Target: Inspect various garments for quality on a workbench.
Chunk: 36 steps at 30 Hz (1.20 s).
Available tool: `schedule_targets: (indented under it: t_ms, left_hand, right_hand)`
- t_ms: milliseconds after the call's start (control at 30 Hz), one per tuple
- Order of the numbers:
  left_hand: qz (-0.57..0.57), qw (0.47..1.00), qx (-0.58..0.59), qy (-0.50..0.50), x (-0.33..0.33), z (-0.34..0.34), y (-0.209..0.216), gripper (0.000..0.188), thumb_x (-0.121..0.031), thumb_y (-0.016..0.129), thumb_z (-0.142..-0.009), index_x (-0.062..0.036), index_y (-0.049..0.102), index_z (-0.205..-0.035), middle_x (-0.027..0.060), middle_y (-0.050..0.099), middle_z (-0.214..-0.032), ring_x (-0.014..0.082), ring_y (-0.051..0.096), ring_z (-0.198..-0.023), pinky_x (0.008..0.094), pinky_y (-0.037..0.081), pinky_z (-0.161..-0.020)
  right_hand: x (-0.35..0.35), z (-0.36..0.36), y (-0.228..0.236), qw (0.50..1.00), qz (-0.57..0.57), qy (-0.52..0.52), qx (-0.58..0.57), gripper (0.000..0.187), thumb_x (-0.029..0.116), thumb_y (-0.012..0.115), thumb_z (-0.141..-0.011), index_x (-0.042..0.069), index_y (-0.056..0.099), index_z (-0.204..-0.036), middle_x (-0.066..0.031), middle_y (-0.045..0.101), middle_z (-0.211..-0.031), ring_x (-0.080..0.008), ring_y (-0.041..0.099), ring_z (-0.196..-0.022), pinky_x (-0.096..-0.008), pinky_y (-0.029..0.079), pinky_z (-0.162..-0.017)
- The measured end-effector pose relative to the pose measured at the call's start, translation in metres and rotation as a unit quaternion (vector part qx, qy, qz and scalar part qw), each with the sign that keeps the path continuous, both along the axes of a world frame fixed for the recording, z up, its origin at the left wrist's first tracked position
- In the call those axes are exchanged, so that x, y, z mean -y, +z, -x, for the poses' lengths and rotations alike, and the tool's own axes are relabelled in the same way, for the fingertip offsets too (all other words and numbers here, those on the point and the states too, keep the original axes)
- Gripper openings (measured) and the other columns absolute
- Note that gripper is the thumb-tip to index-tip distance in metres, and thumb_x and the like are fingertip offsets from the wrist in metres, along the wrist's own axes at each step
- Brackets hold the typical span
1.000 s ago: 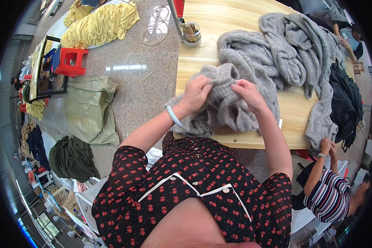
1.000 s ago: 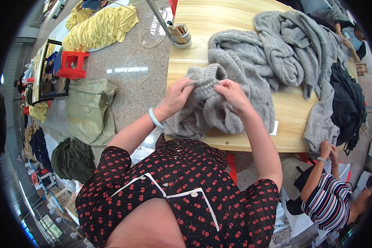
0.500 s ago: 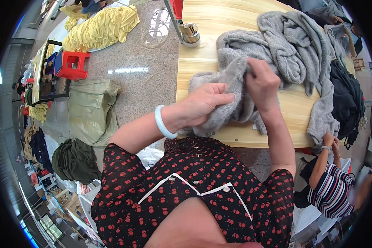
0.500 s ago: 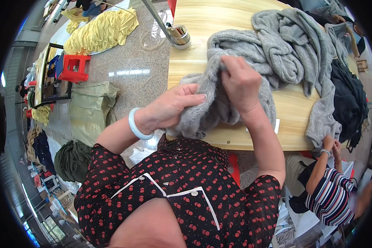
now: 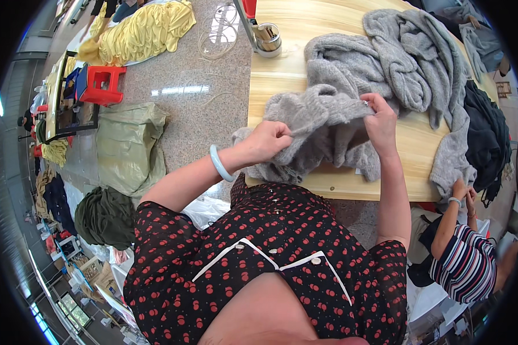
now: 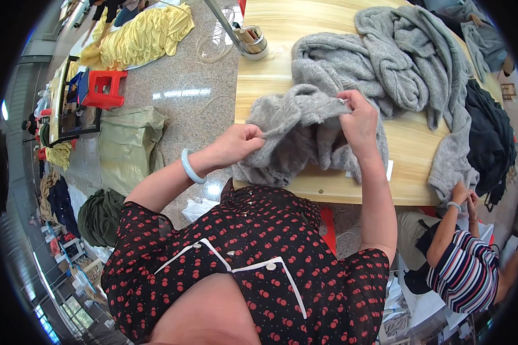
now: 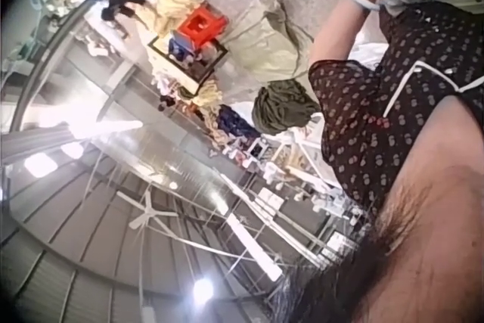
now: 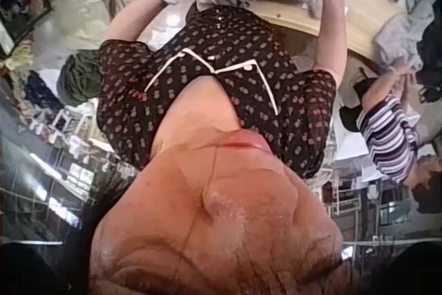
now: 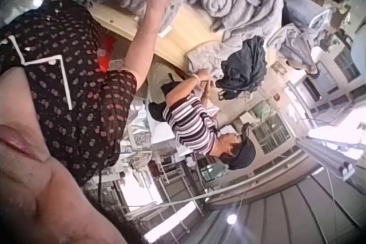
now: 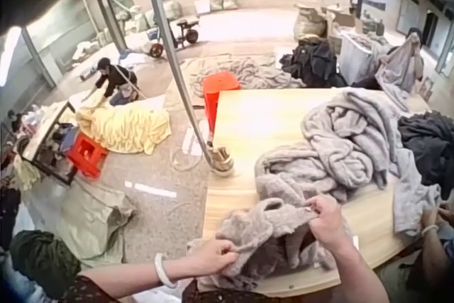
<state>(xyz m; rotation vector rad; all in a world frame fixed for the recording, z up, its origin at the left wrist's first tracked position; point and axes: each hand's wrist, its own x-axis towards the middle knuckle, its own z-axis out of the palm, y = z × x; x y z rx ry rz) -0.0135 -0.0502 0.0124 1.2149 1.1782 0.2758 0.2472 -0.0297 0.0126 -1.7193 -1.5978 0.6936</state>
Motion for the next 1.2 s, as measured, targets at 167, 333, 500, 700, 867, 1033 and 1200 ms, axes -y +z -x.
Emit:
schedule_targets:
  t_ms: [167,333,500,700,867,1033,1200]
  left_hand:
    - [-0.096,0.991,-0.082,-0.048,0.000,0.013,-0.001,0.009,-0.007,0.052,-0.074,0.0009,0.056,-0.077,-0.0040,0.047,-0.057,0.0026,0.041,-0.054,0.0212,0.034,-0.046]
    - [-0.167,0.981,-0.084,-0.047,-0.006,0.022,0.009,0.006,-0.005,0.053,-0.073,0.0003,0.055,-0.075,-0.0036,0.047,-0.057,0.0023,0.041,-0.054,0.0211,0.035,-0.047]
    - [-0.106,0.994,0.025,0.009,-0.016,0.009,0.037,0.009,-0.010,0.059,-0.072,-0.0010,0.056,-0.072,0.0041,0.058,-0.065,0.0109,0.052,-0.058,0.0254,0.041,-0.054]
    - [0.157,0.918,0.336,0.142,-0.026,-0.017,0.057,0.008,-0.008,0.059,-0.080,-0.0055,0.055,-0.086,-0.0013,0.057,-0.079,0.0025,0.050,-0.063,0.0136,0.039,-0.056]
    - [0.175,0.907,0.369,0.099,-0.031,-0.020,0.054,0.011,-0.009,0.059,-0.081,-0.0058,0.055,-0.090,-0.0018,0.058,-0.080,0.0015,0.049,-0.062,0.0137,0.039,-0.053]
    - [0.175,0.907,0.370,0.097,-0.032,-0.018,0.055,0.011,-0.010,0.058,-0.082,-0.0070,0.055,-0.092,-0.0028,0.057,-0.081,0.0020,0.049,-0.064,0.0150,0.040,-0.054]
    - [0.191,0.899,0.380,0.103,-0.032,-0.018,0.060,0.011,-0.011,0.057,-0.083,-0.0075,0.055,-0.093,-0.0038,0.056,-0.081,0.0022,0.048,-0.066,0.0163,0.041,-0.057]
  right_hand:
    - [0.010,-0.010,0.002,0.986,0.135,0.046,-0.092,0.017,-0.003,0.052,-0.073,-0.002,0.057,-0.089,0.0015,0.056,-0.073,-0.0026,0.047,-0.068,-0.0177,0.039,-0.061]
    - [0.016,-0.018,0.011,0.979,0.141,0.069,-0.130,0.019,-0.004,0.050,-0.074,-0.002,0.057,-0.092,0.0041,0.055,-0.075,-0.0020,0.047,-0.069,-0.0162,0.037,-0.061]
    - [0.021,-0.003,0.038,0.970,0.081,0.085,-0.213,0.023,-0.007,0.047,-0.076,-0.002,0.056,-0.097,0.0025,0.056,-0.082,-0.0030,0.048,-0.075,-0.0168,0.039,-0.066]
    - [0.033,0.029,0.073,0.975,-0.079,0.188,-0.091,0.021,-0.008,0.051,-0.074,-0.001,0.056,-0.093,-0.0061,0.059,-0.086,-0.0125,0.055,-0.080,-0.0227,0.042,-0.072]
    - [0.029,0.046,0.078,0.969,-0.037,0.215,-0.118,0.025,-0.009,0.052,-0.068,0.001,0.058,-0.090,-0.0092,0.060,-0.083,-0.0144,0.058,-0.074,-0.0239,0.044,-0.066]
    - [0.024,0.050,0.073,0.966,-0.045,0.215,-0.138,0.024,-0.009,0.050,-0.068,0.001,0.057,-0.088,-0.0065,0.059,-0.081,-0.0118,0.056,-0.073,-0.0225,0.043,-0.065]
    - [0.021,0.054,0.065,0.963,-0.030,0.195,-0.182,0.024,-0.010,0.050,-0.068,0.002,0.057,-0.088,-0.0039,0.058,-0.079,-0.0096,0.054,-0.072,-0.0214,0.042,-0.066]
